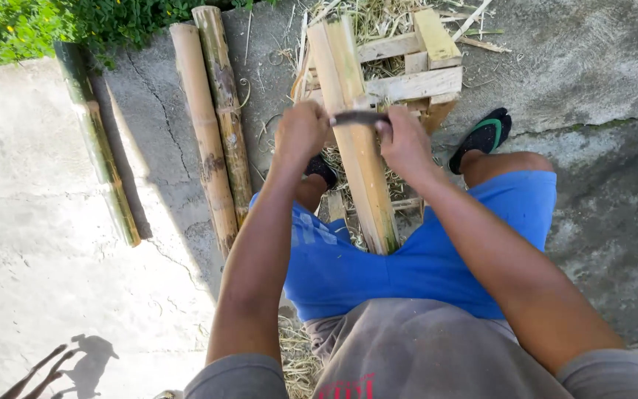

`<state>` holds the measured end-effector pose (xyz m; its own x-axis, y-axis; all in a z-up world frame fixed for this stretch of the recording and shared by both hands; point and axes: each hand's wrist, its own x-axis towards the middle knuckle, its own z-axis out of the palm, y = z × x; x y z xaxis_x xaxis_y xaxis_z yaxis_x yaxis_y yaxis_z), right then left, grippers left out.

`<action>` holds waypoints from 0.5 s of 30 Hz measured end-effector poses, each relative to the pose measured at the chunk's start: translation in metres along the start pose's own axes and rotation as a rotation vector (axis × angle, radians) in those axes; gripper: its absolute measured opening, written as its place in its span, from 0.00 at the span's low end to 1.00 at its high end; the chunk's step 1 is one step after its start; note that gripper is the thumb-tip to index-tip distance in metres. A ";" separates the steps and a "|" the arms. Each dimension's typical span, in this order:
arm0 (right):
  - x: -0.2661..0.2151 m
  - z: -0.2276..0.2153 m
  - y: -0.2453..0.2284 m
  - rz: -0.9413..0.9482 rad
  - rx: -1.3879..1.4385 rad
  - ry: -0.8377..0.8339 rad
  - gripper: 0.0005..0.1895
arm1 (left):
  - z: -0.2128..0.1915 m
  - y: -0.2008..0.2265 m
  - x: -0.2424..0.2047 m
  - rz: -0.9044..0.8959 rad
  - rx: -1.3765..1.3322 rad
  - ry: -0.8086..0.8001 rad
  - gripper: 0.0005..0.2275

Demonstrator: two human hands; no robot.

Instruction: Shaving and peeling bamboo stalks using a hand-held sickle.

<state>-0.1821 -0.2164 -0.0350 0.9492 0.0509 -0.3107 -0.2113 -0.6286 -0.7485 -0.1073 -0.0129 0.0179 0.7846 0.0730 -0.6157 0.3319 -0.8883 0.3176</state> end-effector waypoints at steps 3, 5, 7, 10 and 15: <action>0.035 -0.006 -0.011 -0.076 -0.059 0.068 0.07 | -0.015 0.008 0.012 -0.001 -0.082 0.081 0.06; 0.038 -0.008 -0.008 -0.131 -0.078 0.113 0.08 | -0.011 0.009 0.013 -0.024 -0.142 0.109 0.07; 0.016 -0.002 -0.002 -0.146 -0.086 0.095 0.08 | 0.009 -0.009 0.005 -0.026 -0.117 0.038 0.06; -0.037 0.001 0.008 -0.117 -0.126 0.041 0.08 | 0.035 -0.023 -0.050 0.003 -0.160 0.040 0.07; -0.006 -0.012 0.000 -0.164 -0.136 0.050 0.07 | 0.024 -0.014 -0.037 -0.007 -0.239 0.113 0.07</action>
<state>-0.1846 -0.2257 -0.0258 0.9793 0.1250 -0.1593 -0.0226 -0.7141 -0.6997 -0.1539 -0.0144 0.0192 0.8310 0.1410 -0.5380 0.4412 -0.7561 0.4833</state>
